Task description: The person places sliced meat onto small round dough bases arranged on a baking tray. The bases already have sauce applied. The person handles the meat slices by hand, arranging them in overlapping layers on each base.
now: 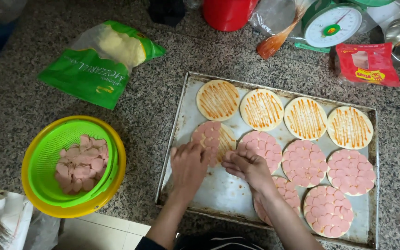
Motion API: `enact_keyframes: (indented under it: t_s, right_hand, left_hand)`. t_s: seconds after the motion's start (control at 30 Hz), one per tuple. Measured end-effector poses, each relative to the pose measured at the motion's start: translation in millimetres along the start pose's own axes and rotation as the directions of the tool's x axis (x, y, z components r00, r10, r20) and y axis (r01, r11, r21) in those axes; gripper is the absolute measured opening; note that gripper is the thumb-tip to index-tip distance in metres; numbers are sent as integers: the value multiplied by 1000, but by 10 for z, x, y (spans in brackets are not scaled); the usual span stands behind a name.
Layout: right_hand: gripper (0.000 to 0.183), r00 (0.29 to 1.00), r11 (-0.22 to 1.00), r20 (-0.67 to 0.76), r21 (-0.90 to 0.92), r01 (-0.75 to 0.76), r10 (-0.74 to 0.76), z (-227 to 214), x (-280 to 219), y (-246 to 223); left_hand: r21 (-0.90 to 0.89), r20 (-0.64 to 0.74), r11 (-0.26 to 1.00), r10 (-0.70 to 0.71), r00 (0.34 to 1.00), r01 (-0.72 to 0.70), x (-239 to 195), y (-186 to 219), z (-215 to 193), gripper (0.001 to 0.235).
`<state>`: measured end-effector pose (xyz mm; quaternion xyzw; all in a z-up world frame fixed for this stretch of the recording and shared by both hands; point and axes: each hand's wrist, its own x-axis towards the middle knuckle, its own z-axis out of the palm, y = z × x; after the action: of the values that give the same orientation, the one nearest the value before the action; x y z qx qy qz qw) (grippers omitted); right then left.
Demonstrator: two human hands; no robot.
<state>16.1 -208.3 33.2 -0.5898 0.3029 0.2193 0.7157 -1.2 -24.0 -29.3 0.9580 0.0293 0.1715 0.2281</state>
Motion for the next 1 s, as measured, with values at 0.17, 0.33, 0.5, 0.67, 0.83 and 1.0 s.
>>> enact_keyframes:
  t_s: [0.17, 0.33, 0.5, 0.67, 0.83, 1.0]
  right_hand:
    - [35, 999, 999, -5, 30, -40, 40, 63, -34, -6]
    - [38, 997, 995, -11, 65, -76, 77, 150, -46, -32]
    - [37, 995, 997, 58, -28, -76, 77, 256, -35, -29]
    - [38, 995, 994, 81, -95, -51, 59, 160, 33, 17]
    - [39, 996, 989, 45, -128, -69, 75, -20, 213, 173]
    - [44, 999, 997, 47, -75, -22, 26, 31, 61, -17]
  left_hand:
    - [-87, 101, 991, -93, 991, 102, -37, -50, -21, 32]
    - [-266, 203, 933, -189, 961, 240, 145, 10, -371, 23]
    - [-327, 356, 941, 40, 934, 85, 258, 154, -556, 27]
    - [-300, 368, 928, -100, 924, 220, 262, -226, -326, 24]
    - [-240, 274, 908, -275, 921, 343, 434, -267, -389, 20]
    - [-248, 521, 914, -155, 839, 322, 555, -135, -313, 35]
